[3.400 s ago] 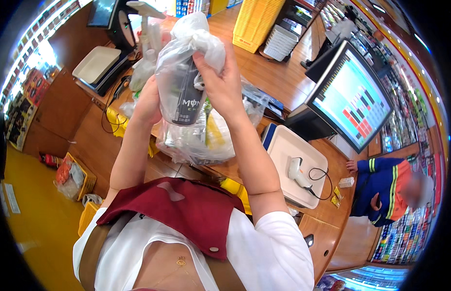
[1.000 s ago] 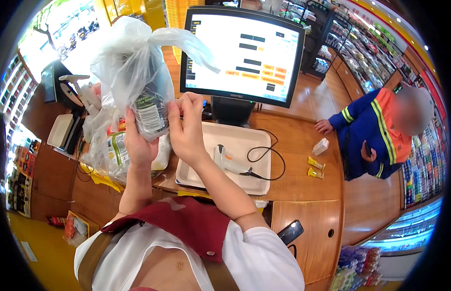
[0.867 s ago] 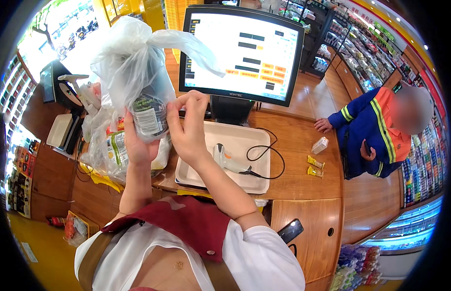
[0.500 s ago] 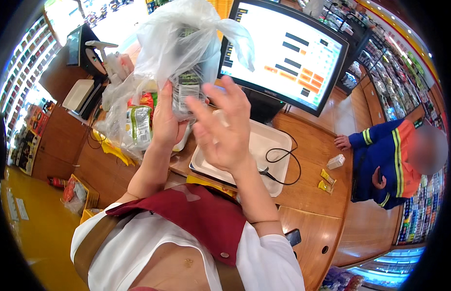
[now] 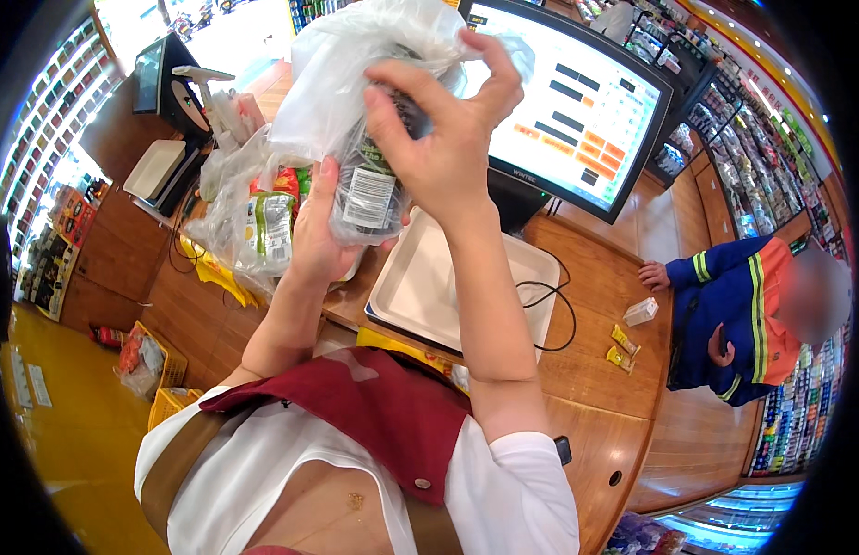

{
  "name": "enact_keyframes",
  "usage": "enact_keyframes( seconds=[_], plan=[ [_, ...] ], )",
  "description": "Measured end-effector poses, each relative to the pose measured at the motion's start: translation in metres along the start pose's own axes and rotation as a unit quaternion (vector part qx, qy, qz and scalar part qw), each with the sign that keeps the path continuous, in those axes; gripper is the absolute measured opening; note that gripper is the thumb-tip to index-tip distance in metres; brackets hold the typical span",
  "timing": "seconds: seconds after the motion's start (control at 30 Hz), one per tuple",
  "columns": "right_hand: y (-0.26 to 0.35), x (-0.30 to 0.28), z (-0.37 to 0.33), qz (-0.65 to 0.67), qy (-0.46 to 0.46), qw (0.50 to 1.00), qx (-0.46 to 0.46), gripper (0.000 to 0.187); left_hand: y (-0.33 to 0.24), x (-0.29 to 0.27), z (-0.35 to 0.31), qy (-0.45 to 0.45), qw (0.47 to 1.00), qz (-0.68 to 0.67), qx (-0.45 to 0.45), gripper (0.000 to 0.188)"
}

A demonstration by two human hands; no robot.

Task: The person scans various grocery items including packaged food, canned goods, and beverages using a handheld barcode scanner and a touchscreen POS system. They place the scanned items into a plastic bag and interact with the customer to complete the transaction.

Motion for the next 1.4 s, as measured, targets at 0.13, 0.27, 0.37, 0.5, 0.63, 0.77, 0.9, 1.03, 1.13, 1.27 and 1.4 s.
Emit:
enact_keyframes(
  seconds=[0.13, 0.27, 0.37, 0.5, 0.63, 0.77, 0.9, 1.03, 1.13, 1.27, 1.4],
  plan=[
    [-0.004, 0.007, -0.002, 0.186, -0.006, 0.977, 0.105, 0.017, 0.002, 0.007, -0.003, 0.024, 0.998, -0.056, -0.030, 0.054],
    [-0.001, 0.004, -0.001, 0.177, -0.001, 0.980, 0.091, 0.017, -0.008, 0.013, -0.008, 0.046, 0.996, -0.064, -0.048, 0.060],
    [0.006, 0.001, 0.000, 0.160, 0.006, 0.985, 0.069, 0.018, -0.016, 0.012, -0.011, 0.052, 0.995, 0.069, -0.044, 0.076],
    [0.012, -0.005, 0.004, 0.212, 0.047, 0.970, 0.112, 0.019, -0.026, 0.023, -0.015, 0.094, 0.989, 0.075, -0.090, 0.090],
    [0.010, -0.006, 0.004, 0.243, 0.068, 0.959, 0.128, 0.017, -0.029, 0.027, -0.018, 0.111, 0.982, 0.103, -0.111, 0.097],
    [0.008, -0.006, 0.005, 0.241, 0.052, 0.959, 0.139, 0.014, -0.028, 0.031, -0.019, 0.106, 0.986, 0.097, -0.087, 0.096],
    [0.009, -0.005, 0.003, 0.204, 0.016, 0.967, 0.149, 0.013, -0.023, 0.030, -0.023, 0.046, 0.995, 0.035, -0.083, 0.078],
    [-0.004, 0.001, -0.003, 0.261, 0.004, 0.946, 0.190, 0.015, -0.015, 0.022, -0.021, 0.051, 0.995, 0.008, -0.082, 0.055],
    [-0.005, 0.000, -0.006, 0.269, -0.006, 0.943, 0.197, 0.017, -0.013, 0.025, -0.020, 0.081, 0.995, 0.017, -0.052, 0.049],
    [0.001, -0.007, -0.006, 0.229, 0.017, 0.953, 0.200, 0.025, -0.012, 0.024, -0.019, 0.100, 0.994, 0.022, -0.029, 0.050],
    [0.020, -0.027, -0.018, 0.179, 0.016, 0.970, 0.164, 0.046, -0.018, 0.025, -0.015, 0.056, 0.997, 0.023, 0.037, 0.049]
  ],
)
Point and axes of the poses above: each hand's wrist, its own z-axis towards the middle knuckle, its own x-axis out of the palm, y = z × x, the point moved 5 cm from there along z, towards the middle knuckle, and after that the axes turned 14 degrees about -z, right-handed, at the moved point
